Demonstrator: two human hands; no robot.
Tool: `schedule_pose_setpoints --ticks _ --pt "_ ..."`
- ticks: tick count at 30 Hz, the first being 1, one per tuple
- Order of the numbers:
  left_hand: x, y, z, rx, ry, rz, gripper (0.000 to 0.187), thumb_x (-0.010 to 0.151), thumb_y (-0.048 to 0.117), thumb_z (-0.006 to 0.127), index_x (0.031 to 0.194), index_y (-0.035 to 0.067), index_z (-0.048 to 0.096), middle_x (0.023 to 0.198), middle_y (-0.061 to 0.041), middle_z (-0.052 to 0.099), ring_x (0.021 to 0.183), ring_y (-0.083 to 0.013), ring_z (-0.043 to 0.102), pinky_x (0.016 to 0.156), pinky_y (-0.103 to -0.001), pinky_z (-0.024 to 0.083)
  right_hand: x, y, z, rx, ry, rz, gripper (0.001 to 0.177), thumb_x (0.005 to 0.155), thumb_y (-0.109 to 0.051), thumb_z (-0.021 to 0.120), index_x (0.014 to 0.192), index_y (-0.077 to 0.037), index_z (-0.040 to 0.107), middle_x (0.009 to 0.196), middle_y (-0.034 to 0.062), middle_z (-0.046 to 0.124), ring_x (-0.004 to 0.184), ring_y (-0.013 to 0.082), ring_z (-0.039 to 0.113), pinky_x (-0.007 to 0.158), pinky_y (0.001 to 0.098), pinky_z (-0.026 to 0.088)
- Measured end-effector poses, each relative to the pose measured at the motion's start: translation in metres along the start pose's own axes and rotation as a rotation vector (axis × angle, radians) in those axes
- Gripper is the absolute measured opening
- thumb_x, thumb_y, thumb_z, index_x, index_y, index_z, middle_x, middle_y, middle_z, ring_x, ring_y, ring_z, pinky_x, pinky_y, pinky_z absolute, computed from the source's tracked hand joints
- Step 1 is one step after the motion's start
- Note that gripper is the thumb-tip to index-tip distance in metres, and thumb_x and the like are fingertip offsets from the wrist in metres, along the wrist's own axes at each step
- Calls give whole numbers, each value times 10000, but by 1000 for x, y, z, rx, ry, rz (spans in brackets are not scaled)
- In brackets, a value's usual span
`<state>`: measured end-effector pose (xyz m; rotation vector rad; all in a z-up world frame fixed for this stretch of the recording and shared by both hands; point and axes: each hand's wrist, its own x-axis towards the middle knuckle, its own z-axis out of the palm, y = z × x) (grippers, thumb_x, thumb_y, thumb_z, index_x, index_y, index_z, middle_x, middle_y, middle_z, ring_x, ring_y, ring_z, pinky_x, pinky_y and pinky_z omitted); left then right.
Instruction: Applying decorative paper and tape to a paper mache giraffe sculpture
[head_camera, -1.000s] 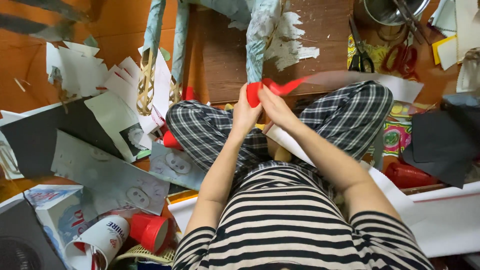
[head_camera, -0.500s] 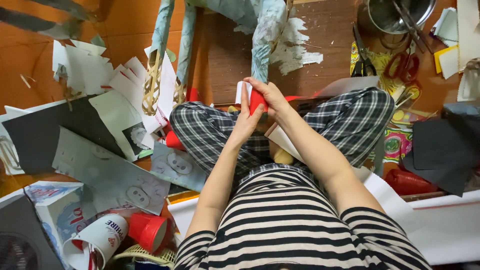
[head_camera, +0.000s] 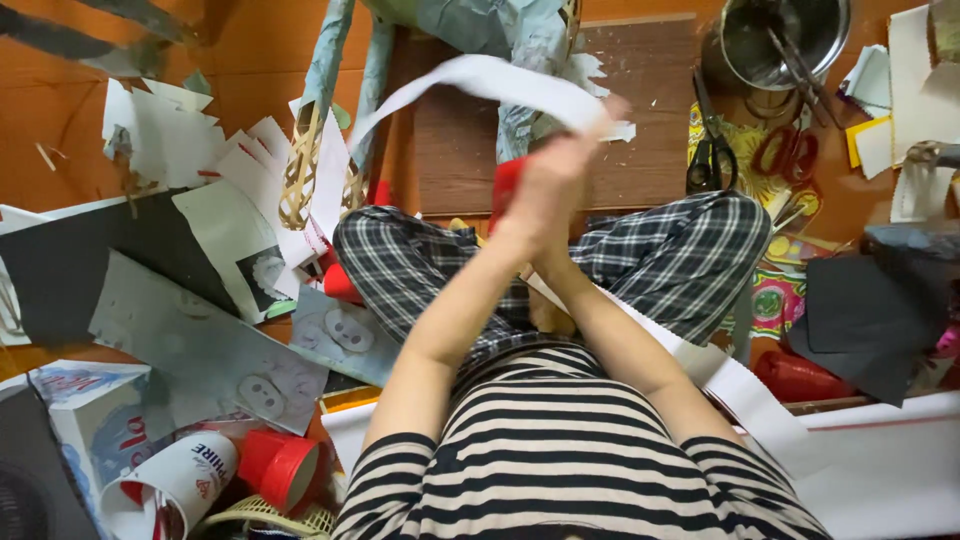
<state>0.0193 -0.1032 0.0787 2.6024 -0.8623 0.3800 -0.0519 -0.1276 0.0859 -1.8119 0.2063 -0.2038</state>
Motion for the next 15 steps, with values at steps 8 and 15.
schedule_pose_setpoints --ticks 8,15 --pt "-96 -28 -4 -482 89 -536 673 1003 286 754 1609 124 508 1537 -173 599 1459 -355 578 1254 -448 446 -4 29 11 615 413 502 292 905 -101 942 1132 -23 776 1061 155 790 958 239 743 901 405 621" --pt "-106 -61 18 -1064 -314 -1225 868 732 415 1053 1457 244 608 1238 -170 724 1073 -311 775 586 -418 732 -6 98 25 953 524 791 151 826 33 966 861 36 820 808 172 795 720 258 788 683 393 687"
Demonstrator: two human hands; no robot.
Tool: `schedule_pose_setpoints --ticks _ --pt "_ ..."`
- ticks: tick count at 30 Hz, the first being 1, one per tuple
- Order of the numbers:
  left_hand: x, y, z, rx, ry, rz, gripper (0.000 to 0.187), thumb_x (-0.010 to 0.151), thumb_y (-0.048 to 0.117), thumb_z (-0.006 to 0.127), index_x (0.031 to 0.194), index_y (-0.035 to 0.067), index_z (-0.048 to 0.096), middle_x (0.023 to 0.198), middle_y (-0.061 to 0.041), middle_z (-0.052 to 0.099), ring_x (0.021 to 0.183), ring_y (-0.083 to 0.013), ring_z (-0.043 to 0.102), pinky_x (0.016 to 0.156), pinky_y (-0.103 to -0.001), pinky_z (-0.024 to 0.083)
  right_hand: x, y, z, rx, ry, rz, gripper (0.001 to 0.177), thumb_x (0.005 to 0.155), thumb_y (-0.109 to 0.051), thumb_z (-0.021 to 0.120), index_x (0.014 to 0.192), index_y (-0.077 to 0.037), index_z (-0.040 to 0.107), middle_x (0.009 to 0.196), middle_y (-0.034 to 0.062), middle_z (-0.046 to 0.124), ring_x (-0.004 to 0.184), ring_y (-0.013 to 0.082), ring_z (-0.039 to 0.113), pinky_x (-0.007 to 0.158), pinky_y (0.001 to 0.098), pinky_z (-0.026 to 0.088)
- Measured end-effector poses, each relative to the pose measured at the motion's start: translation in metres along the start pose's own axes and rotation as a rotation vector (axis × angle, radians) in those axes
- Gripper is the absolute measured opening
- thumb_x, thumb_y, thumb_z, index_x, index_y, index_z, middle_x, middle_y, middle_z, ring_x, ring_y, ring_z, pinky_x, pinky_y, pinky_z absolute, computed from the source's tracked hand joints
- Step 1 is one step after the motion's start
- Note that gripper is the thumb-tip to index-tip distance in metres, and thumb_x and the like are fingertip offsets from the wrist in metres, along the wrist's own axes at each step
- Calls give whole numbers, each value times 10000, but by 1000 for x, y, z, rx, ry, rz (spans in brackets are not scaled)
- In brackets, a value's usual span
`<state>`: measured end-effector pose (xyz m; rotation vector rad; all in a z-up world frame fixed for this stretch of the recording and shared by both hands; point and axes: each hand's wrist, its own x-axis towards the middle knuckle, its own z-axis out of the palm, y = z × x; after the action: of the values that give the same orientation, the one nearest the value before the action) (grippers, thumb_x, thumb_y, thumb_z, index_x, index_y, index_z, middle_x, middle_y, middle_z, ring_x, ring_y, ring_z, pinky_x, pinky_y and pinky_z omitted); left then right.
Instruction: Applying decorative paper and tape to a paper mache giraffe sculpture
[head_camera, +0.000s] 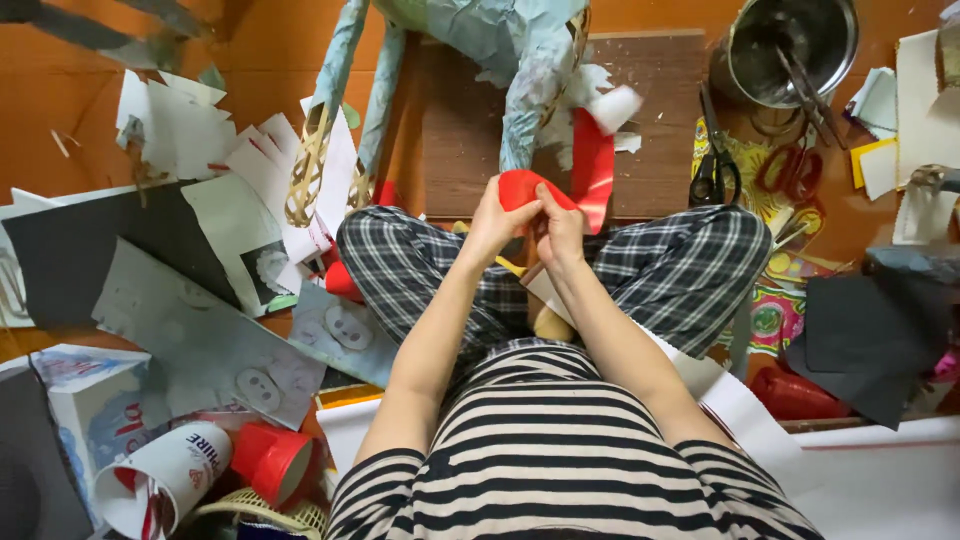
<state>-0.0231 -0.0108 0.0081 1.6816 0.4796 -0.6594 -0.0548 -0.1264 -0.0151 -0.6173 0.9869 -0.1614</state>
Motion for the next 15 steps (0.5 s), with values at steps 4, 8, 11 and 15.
schedule_pose_setpoints --ticks 4,8,11,15 --pt "-5 4 -1 168 17 35 873 739 557 1008 1482 351 600 1252 -127 764 1172 -313 766 782 -457 722 39 -18 -26 192 -4 143 188 821 95 948 889 94 773 898 248 775 841 390 789 812 531 683" --pt "-28 25 -8 212 28 6 861 741 576 985 1469 317 606 1281 -174 755 1238 -370 732 946 -487 671 73 -116 -85 94 65 -122 257 849 -120 991 1002 -98 786 1009 156 836 930 363 837 841 601 674" --pt "-29 39 -8 167 9 -15 804 810 481 954 1486 238 593 1319 -285 725 1257 -439 716 877 -478 710 73 -172 -134 -319 -92 -25 407 998 -477 806 982 -73 766 823 195 770 644 294 775 544 478 619" --pt "-29 39 -8 263 22 -16 720 874 500 876 1473 231 580 1294 -284 740 1237 -430 731 920 -525 689 -36 -150 -54 -680 -436 110 393 1135 -370 653 1101 -7 802 1015 230 801 910 308 827 811 458 676"
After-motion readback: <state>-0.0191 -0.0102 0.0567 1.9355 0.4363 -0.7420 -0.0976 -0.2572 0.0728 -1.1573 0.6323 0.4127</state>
